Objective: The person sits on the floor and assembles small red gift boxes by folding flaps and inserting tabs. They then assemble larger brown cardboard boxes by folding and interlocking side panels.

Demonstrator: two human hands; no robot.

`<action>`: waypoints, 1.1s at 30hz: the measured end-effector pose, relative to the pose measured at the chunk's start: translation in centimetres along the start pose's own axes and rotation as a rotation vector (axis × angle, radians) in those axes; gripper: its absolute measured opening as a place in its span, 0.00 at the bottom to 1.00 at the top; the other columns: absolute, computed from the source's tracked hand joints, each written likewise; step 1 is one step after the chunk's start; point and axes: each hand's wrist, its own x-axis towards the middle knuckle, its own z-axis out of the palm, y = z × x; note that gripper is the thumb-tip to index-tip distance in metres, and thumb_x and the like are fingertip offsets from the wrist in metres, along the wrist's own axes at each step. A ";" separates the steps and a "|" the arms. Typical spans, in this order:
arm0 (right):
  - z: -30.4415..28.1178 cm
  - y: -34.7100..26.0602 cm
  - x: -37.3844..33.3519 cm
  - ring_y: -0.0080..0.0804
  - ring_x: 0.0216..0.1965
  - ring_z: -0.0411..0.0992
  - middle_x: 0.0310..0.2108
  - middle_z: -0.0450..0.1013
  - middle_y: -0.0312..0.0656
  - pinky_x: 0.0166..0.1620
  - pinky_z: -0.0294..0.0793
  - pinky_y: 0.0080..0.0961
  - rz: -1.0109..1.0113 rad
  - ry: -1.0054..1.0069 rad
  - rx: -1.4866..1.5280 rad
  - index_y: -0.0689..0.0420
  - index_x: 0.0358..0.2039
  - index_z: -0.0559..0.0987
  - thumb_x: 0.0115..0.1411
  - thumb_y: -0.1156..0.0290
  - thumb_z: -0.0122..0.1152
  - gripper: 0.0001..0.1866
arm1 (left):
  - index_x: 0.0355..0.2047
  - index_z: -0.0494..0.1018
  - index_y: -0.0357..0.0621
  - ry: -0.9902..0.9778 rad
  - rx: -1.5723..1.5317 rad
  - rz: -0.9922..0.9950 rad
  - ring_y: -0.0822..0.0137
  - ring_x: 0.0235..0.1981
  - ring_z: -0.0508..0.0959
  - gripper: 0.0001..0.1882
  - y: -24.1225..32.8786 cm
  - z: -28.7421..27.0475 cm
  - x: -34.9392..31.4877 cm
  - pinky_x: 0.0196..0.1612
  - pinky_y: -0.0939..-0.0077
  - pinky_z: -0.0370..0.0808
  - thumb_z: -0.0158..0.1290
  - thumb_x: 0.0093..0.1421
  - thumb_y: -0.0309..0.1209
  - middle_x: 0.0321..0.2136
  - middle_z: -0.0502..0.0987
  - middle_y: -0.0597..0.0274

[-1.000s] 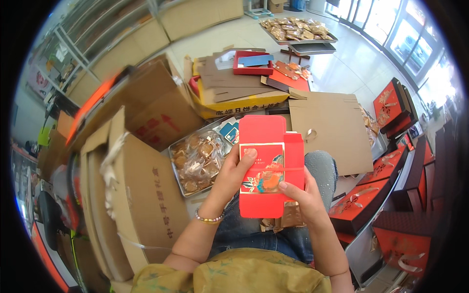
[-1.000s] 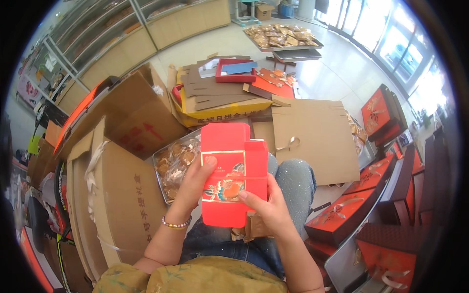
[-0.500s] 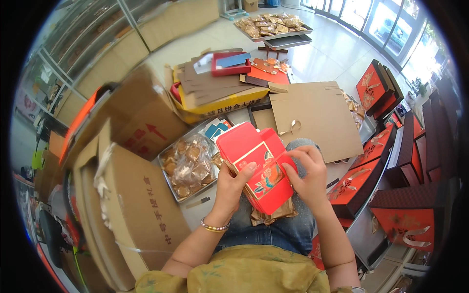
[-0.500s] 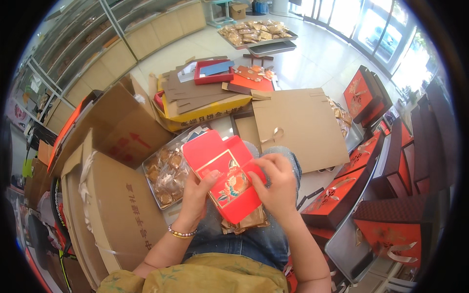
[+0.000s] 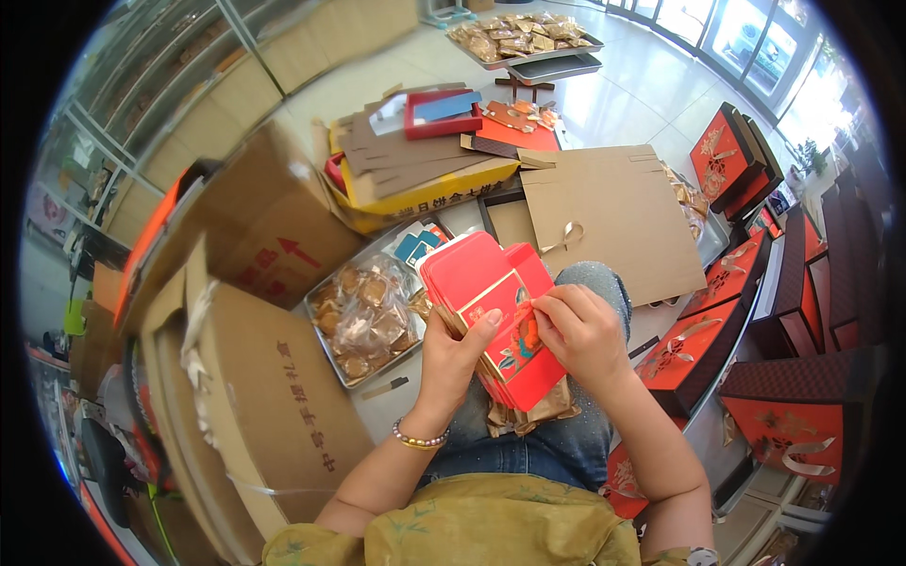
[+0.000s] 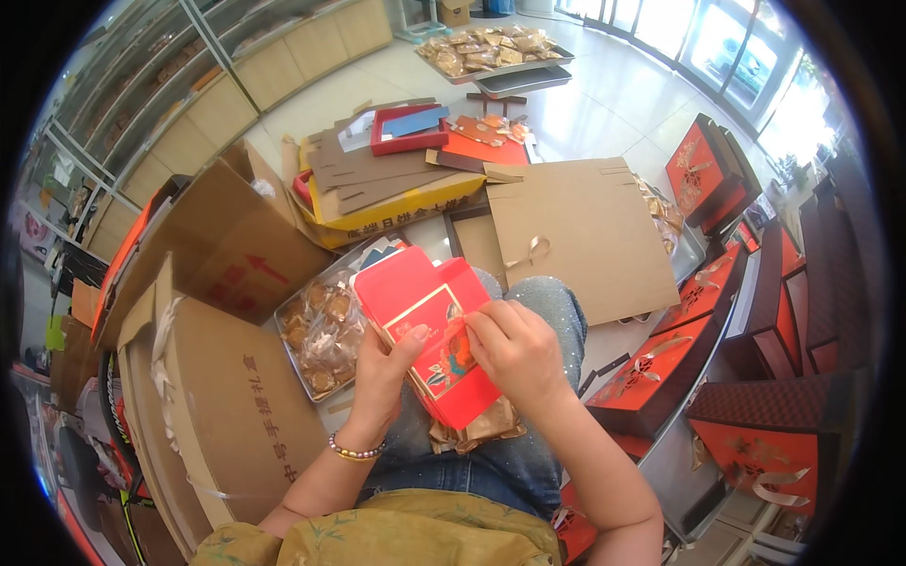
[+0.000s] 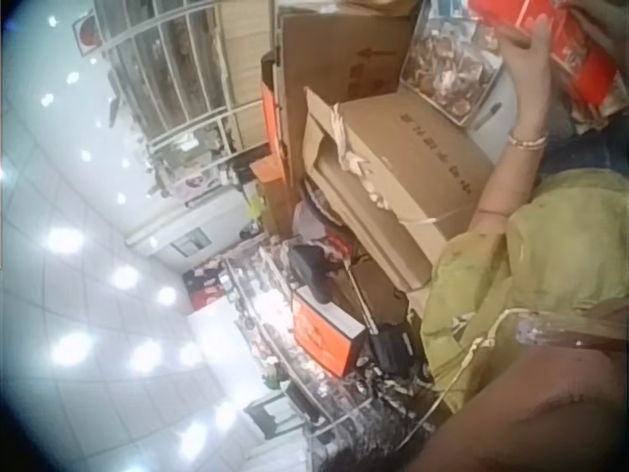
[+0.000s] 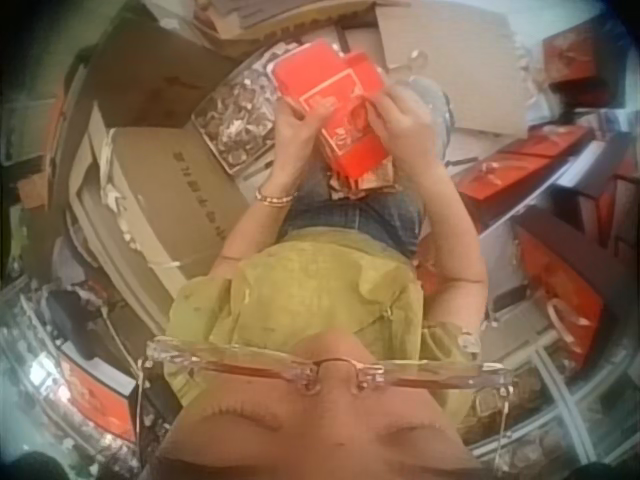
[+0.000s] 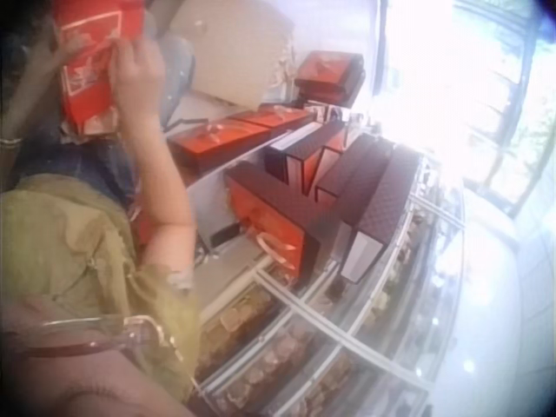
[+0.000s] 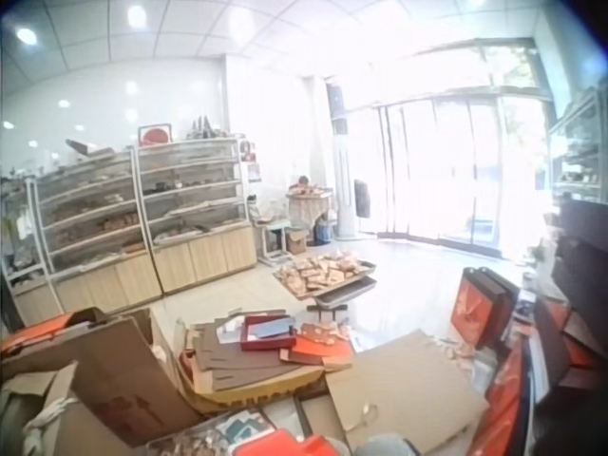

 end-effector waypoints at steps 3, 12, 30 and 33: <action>-0.1 0.5 0.3 0.40 0.36 0.79 0.35 0.77 0.41 0.40 0.81 0.35 -0.052 -0.036 -0.029 0.58 0.36 0.81 0.55 0.78 0.72 0.09 | 0.59 0.68 0.35 0.008 0.007 0.003 0.70 0.49 0.83 0.27 -0.1 -0.1 0.1 0.54 0.72 0.81 0.68 0.67 0.33 0.52 0.81 0.55; 0.2 1.2 0.9 0.43 0.37 0.80 0.38 0.78 0.43 0.40 0.82 0.35 -0.106 -0.096 -0.024 0.60 0.35 0.82 0.55 0.80 0.73 0.09 | 0.59 0.68 0.36 -0.010 0.000 0.005 0.70 0.50 0.83 0.27 -0.3 -0.5 0.4 0.54 0.71 0.82 0.68 0.67 0.32 0.52 0.81 0.55; 0.2 3.6 2.6 0.38 0.37 0.79 0.37 0.76 0.39 0.40 0.81 0.33 -0.281 -0.260 0.017 0.57 0.37 0.81 0.54 0.76 0.71 0.10 | 0.60 0.68 0.35 0.002 -0.032 -0.077 0.70 0.50 0.83 0.27 -0.5 -1.2 1.1 0.55 0.70 0.82 0.66 0.69 0.34 0.52 0.81 0.54; 0.9 3.2 2.4 0.40 0.35 0.79 0.35 0.77 0.40 0.39 0.81 0.35 -0.176 -0.199 0.067 0.58 0.35 0.82 0.52 0.79 0.72 0.10 | 0.61 0.68 0.35 -0.001 -0.038 -0.077 0.70 0.50 0.83 0.27 -0.9 -1.3 1.3 0.55 0.70 0.82 0.66 0.69 0.34 0.53 0.81 0.55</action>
